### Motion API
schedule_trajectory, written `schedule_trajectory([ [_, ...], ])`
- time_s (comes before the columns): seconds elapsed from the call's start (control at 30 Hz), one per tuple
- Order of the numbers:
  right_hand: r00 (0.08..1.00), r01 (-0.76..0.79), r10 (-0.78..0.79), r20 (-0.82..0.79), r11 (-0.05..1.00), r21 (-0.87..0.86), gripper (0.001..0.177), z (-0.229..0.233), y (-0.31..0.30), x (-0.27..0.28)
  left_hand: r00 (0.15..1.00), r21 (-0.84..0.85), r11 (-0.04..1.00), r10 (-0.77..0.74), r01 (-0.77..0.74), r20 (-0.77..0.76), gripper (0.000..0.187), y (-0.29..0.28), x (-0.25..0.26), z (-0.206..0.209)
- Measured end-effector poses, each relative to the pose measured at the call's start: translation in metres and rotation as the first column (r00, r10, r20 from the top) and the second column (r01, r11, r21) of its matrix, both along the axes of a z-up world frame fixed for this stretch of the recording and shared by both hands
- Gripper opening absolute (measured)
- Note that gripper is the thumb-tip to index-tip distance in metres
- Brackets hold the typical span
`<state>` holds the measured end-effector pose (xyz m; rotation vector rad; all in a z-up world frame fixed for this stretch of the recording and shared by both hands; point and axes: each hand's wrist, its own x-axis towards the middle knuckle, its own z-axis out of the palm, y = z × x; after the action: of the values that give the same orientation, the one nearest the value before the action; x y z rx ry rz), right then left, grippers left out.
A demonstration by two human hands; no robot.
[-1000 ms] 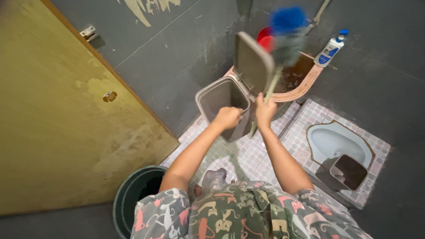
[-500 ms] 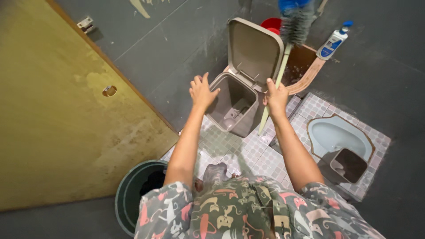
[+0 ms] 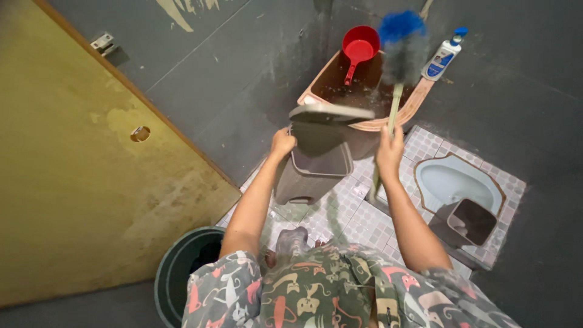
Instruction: The person is cleaning a plastic trash can and its lid using a long-handled brush and water from a bathroom tub.
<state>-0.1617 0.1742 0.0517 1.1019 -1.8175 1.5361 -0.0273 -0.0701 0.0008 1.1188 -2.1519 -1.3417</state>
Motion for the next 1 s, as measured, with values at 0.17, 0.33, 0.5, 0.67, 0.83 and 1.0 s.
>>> schedule_trajectory([
  [0.17, 0.553, -0.344, 0.147, 0.82, 0.937, 0.064, 0.018, -0.02, 0.058, 0.04, 0.984, 0.014, 0.985, 0.174, -0.173, -0.042, 0.037, -0.014, -0.001, -0.015],
  [0.33, 0.785, -0.402, 0.233, 0.574, 0.897, 0.186, 0.019, -0.035, 0.055, 0.064, 0.956, 0.086, 0.971, 0.236, -0.224, -0.172, 0.04, -0.001, 0.003, 0.025],
  [0.5, 0.838, -0.248, -0.001, 0.545, 0.89, 0.383, 0.043, -0.014, -0.002, 0.062, 0.984, 0.248, 0.955, 0.176, -0.163, -0.031, 0.027, 0.026, -0.008, 0.049],
  [0.67, 0.959, -0.033, -0.03, 0.282, 0.976, 0.215, 0.035, 0.009, -0.03, 0.037, 0.978, -0.099, 0.987, 0.11, -0.129, -0.176, 0.031, 0.016, -0.014, -0.014],
  [0.83, 0.909, -0.058, 0.004, 0.418, 0.991, 0.117, 0.034, 0.05, -0.073, -0.018, 0.936, -0.176, 0.982, -0.121, 0.065, -0.332, 0.043, 0.034, 0.005, -0.027],
  [1.0, 0.914, -0.222, 0.192, 0.356, 0.974, 0.043, 0.03, 0.029, -0.071, -0.047, 0.98, 0.063, 0.997, 0.056, -0.044, -0.193, 0.033, 0.011, 0.002, -0.054],
])
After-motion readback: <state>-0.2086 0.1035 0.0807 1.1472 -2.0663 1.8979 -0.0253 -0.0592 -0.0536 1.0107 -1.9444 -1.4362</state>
